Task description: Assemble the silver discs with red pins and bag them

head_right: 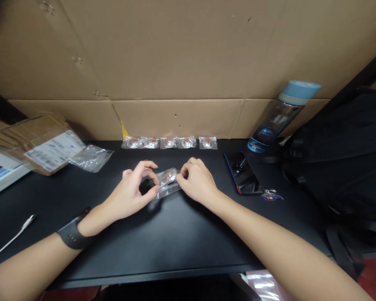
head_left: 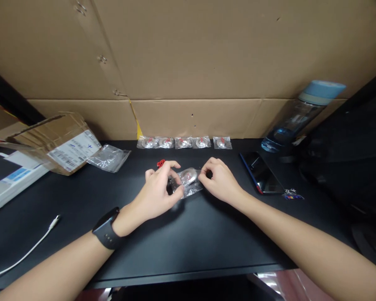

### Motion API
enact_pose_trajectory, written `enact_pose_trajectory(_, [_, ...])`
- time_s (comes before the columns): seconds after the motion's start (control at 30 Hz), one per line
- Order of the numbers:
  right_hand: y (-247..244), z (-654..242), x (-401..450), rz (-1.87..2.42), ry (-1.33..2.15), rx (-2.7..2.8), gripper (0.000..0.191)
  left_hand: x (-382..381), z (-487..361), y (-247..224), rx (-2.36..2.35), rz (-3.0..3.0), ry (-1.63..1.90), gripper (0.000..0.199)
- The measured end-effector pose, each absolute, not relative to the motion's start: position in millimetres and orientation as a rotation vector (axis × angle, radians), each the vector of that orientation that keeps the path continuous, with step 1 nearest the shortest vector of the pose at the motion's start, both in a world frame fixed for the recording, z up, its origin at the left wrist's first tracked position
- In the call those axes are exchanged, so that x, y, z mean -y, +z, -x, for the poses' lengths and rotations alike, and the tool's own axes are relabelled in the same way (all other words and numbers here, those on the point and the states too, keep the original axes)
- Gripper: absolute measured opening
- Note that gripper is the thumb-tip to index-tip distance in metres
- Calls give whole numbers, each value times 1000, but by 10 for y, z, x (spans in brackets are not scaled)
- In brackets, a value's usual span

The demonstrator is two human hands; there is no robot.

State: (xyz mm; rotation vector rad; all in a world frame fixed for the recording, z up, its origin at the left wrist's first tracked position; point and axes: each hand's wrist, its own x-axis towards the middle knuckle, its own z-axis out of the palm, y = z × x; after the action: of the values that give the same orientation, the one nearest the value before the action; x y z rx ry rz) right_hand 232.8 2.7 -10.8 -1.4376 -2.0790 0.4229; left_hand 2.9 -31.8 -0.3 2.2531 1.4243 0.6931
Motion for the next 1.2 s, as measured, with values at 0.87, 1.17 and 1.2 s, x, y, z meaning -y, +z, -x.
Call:
enact_pose_trajectory(0.87, [-182,-2332,-17,1359,322,2218,15,195,12,-74,-1651,-2334,706,15])
enact_pose_trajectory(1.17, [-142,-2346,-24,1025,74,2500,53,196,30,-195,-1634,-2562,604,28])
enact_pose_trajectory(1.2, [-147,-2352,-30,966,85,2545,57,207,26,-184,-1634,-2577,601,27])
